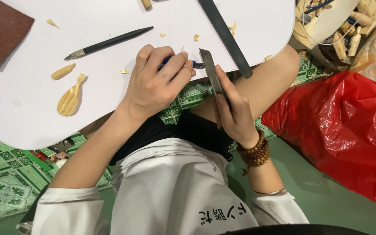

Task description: Carving and shaping small wooden fish figurines using pliers, a craft knife, and a file on a low work surface.

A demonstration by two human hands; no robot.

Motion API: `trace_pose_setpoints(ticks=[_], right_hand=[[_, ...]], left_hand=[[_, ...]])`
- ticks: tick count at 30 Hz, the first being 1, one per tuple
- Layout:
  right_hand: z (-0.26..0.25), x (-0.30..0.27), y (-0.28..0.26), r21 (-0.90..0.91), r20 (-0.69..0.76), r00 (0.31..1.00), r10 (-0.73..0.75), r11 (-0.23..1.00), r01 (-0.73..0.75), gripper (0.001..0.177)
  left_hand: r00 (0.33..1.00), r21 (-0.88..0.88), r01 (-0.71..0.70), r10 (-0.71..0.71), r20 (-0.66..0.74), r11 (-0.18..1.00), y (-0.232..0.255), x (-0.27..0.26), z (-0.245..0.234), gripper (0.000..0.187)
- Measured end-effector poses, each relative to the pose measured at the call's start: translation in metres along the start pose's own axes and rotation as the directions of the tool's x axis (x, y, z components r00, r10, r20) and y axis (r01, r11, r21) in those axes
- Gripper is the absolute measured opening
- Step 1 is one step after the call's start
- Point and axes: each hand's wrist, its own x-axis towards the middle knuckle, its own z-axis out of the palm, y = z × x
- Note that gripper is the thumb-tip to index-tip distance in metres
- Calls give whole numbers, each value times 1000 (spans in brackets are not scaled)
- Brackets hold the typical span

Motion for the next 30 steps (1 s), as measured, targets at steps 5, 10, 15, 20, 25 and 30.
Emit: trace_pose_setpoints(ticks=[5, 10, 15, 20, 25, 30], right_hand=[[5, -15, 14, -449, -13, 997, 77, 891, -75, 58], [10, -18, 22, -562, -20, 1000, -4, 827, -8, 59], [5, -18, 41, -525, -18, 1000, -15, 851, 4, 56], [-3, -10, 26, -452, 11, 998, 69, 890, -57, 54], [-5, 7, 1, -347, 21, 993, 119, 932, -104, 53], [-12, 21, -22, 216, 166, 965, 203, 947, -236, 48]], left_hand=[[985, 32, -12, 7, 171, 999, -5, 3, -12, 19], [982, 11, 22, -24, 187, 1000, -7, 3, -12, 30], [974, -39, 61, -51, 222, 997, -10, 1, -11, 30], [977, -39, 53, -43, 210, 998, -9, 0, -10, 24], [981, -15, 36, -32, 194, 999, -9, -2, -8, 22], [984, -14, 25, -23, 177, 1000, -7, 0, -10, 23]])
